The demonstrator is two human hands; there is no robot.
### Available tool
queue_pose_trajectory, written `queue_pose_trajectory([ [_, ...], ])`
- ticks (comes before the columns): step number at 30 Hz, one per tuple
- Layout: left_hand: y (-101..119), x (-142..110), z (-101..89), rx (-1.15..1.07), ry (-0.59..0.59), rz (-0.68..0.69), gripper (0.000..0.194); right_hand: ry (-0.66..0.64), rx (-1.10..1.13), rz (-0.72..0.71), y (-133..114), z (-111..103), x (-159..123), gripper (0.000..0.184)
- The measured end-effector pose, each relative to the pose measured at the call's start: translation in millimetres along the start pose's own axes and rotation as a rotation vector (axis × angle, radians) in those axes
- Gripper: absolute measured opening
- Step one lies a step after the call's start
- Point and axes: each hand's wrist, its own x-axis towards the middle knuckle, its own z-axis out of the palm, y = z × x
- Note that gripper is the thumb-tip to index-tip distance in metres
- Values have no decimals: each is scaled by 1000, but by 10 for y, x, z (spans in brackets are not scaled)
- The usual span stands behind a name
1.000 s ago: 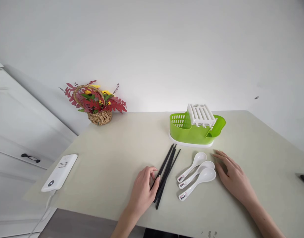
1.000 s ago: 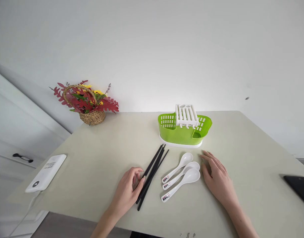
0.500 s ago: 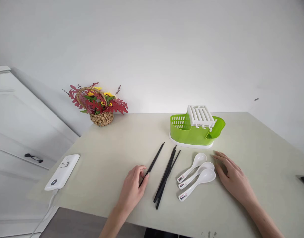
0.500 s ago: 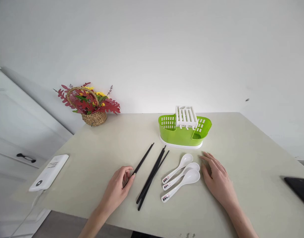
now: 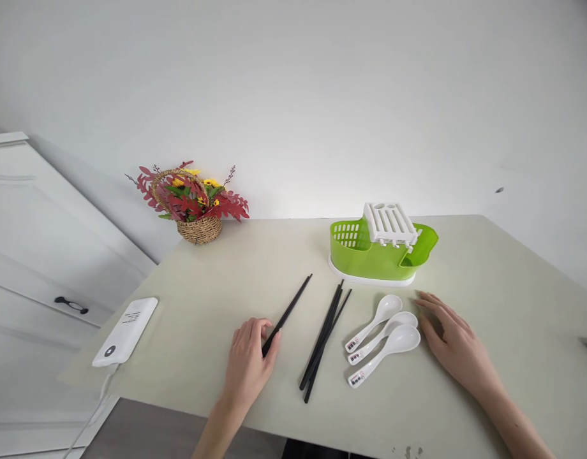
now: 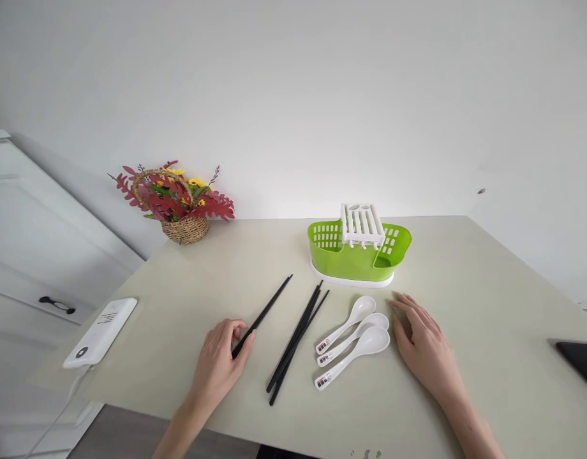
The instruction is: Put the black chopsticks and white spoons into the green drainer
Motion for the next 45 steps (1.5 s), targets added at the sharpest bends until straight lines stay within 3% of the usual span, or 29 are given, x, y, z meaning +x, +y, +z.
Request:
queue_pose_trajectory([
  [21,5,-6,-25,-98,-87,43,14,0,2,-5,23,12,-9,39],
  [39,-11,-45,12,-34,-40,48,19,-3,-14,0,25,9,-15,41],
  [45,-11,-48,-1,-64,-97,62,19,2,-2,6,20,2,-13,41],
])
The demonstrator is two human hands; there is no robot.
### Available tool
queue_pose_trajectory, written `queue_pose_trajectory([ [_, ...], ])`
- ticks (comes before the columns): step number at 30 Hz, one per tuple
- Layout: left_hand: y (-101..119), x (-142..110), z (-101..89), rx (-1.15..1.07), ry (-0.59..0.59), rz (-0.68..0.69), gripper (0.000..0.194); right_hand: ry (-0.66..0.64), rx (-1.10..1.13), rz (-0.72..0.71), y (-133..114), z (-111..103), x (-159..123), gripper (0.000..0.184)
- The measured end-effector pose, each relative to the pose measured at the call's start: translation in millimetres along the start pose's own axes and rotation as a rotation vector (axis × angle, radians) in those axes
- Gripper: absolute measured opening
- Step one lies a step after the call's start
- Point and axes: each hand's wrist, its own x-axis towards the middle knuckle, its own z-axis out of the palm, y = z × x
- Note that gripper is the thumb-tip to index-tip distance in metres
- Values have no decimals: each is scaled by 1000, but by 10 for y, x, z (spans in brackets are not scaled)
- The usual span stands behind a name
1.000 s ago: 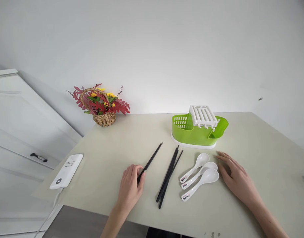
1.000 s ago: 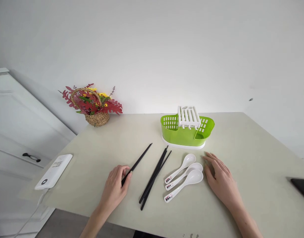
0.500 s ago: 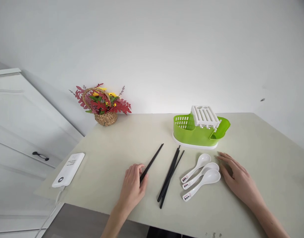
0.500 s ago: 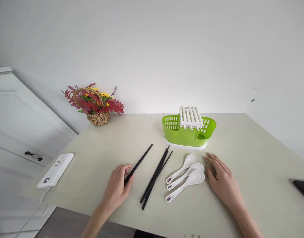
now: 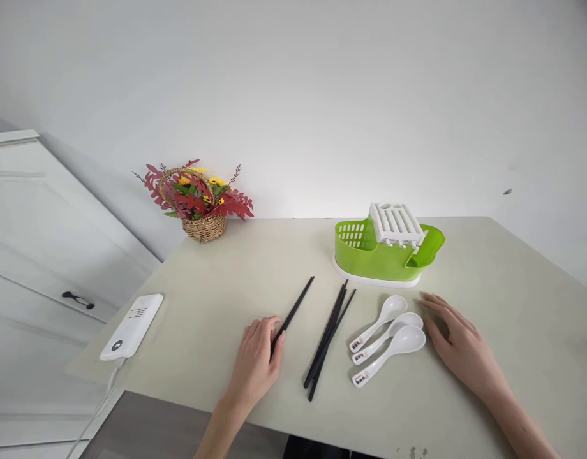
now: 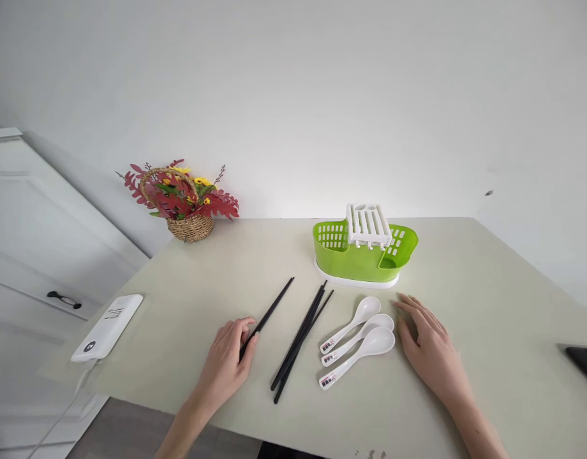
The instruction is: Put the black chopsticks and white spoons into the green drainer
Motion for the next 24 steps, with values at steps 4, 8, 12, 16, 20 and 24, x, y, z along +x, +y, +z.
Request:
queue_pose_trajectory([
  [4,21,2,-28,-4,-45,3,21,2,3,-7,-1,-1,-3,41],
  [8,31,1,-48,5,-92,17,30,4,0,-17,4,3,-3,41],
  [12,1,-6,-30,41,-143,31,41,4,1,-26,9,11,0,41],
  [16,-22,-9,-16,54,-159,57,48,-6,-7,-15,9,9,-3,42],
  [20,-16,-11,-24,36,-178,72,53,-4,-17,-10,7,-2,-7,42],
  [24,-13,-14,-29,31,-188,84,57,2,-16,-18,7,-3,-5,42],
])
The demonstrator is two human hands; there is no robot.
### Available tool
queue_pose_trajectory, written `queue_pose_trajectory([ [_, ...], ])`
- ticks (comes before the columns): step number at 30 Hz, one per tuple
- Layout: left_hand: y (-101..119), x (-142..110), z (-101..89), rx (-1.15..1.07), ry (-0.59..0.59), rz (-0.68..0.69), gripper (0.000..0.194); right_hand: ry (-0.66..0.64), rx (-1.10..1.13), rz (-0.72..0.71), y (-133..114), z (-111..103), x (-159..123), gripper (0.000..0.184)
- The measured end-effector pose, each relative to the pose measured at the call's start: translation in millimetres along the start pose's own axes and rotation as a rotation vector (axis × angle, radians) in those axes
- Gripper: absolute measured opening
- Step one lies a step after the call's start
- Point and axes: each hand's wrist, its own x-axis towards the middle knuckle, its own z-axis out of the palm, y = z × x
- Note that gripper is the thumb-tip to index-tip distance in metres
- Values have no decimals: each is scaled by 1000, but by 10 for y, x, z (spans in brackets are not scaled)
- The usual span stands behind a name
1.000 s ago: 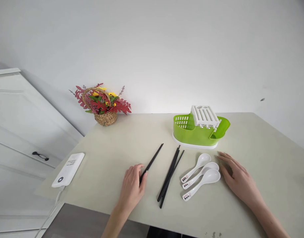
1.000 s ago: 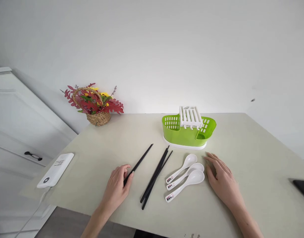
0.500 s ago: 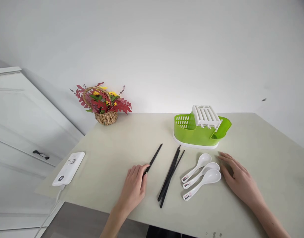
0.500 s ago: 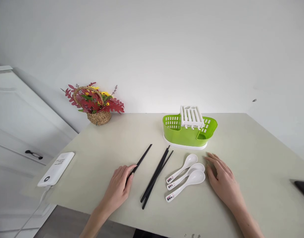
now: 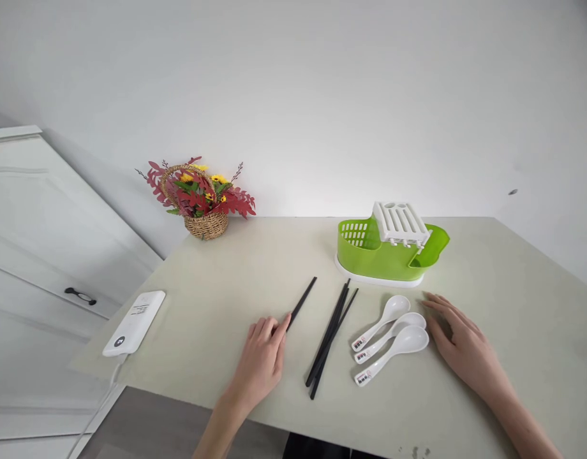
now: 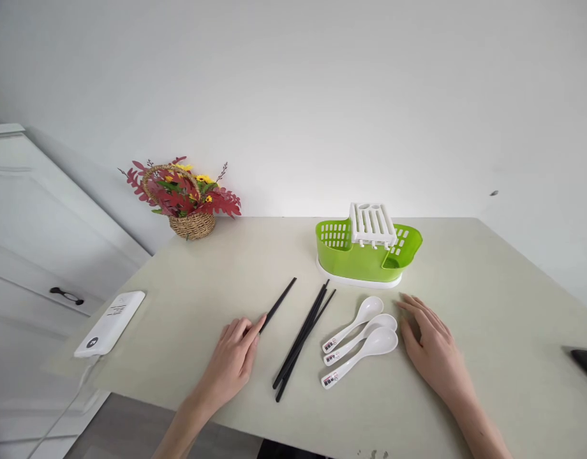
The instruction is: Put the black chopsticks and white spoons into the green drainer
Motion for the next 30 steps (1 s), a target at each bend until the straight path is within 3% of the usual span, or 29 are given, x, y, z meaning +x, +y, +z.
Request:
queue_pose_trajectory([
  [6,3,9,-1,0,15,7,57,-4,-2,-2,3,6,7,42],
  [19,79,10,-16,18,143,-114,33,2,19,-9,-11,2,-2,41],
  [30,-22,51,-82,92,189,-107,27,-11,15,-5,-13,-8,-2,40],
])
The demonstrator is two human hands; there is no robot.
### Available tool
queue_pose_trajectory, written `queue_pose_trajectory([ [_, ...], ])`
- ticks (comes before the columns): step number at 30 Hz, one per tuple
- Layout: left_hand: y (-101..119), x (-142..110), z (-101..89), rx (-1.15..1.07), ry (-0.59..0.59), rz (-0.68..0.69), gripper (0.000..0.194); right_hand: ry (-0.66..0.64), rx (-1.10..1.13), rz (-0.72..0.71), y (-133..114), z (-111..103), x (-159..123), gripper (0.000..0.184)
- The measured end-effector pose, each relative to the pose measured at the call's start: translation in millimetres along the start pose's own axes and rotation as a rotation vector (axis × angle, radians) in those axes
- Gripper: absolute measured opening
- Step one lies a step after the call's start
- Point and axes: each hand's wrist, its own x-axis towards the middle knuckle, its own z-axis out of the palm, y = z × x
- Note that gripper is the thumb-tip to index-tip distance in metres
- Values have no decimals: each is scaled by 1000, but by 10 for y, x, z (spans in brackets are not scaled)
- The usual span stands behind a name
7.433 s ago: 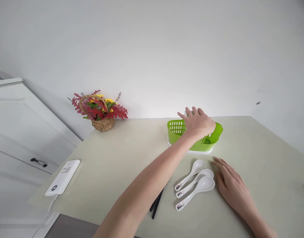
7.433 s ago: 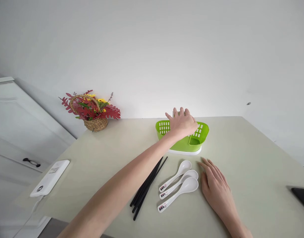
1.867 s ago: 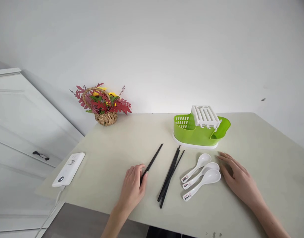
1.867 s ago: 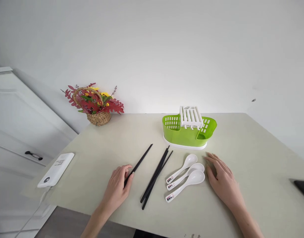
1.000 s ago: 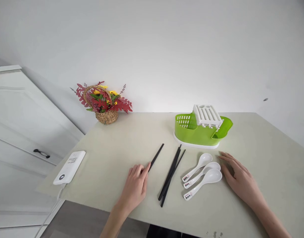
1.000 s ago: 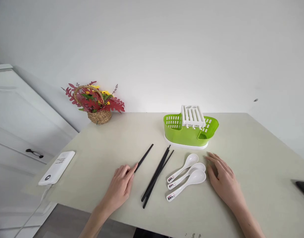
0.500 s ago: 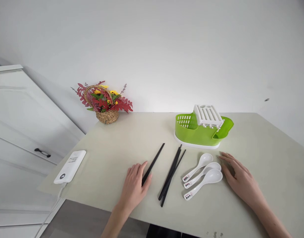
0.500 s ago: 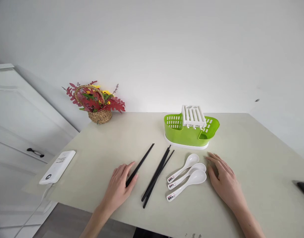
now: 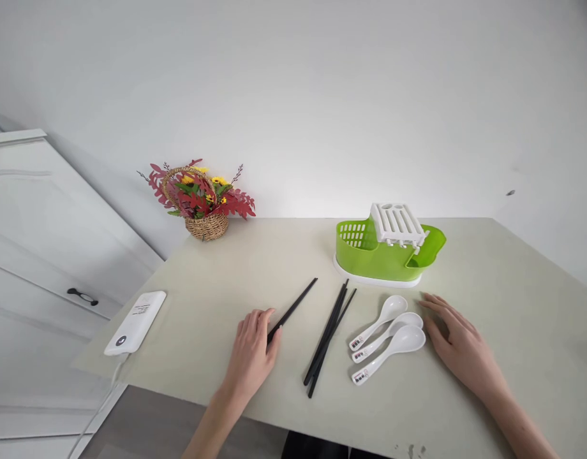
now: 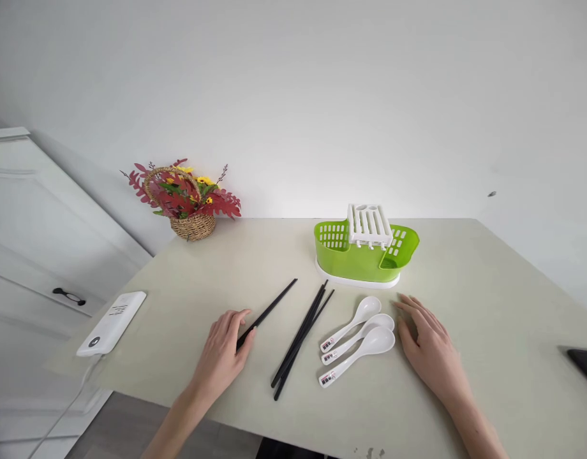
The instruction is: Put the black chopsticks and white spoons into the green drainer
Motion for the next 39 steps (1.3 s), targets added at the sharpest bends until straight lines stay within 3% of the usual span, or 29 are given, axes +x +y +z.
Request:
queue_pose_trajectory([
  [8,-1,311,-153,45,-152,49,41,8,6,-28,24,25,7,40],
  [20,329,707,-259,318,-418,-28,36,13,3,-33,47,41,11,40],
  [29,407,774,-294,360,-449,-75,17,19,11,-46,48,39,14,39],
  [39,401,793,-293,399,-519,-25,16,22,4,-45,59,57,11,40],
])
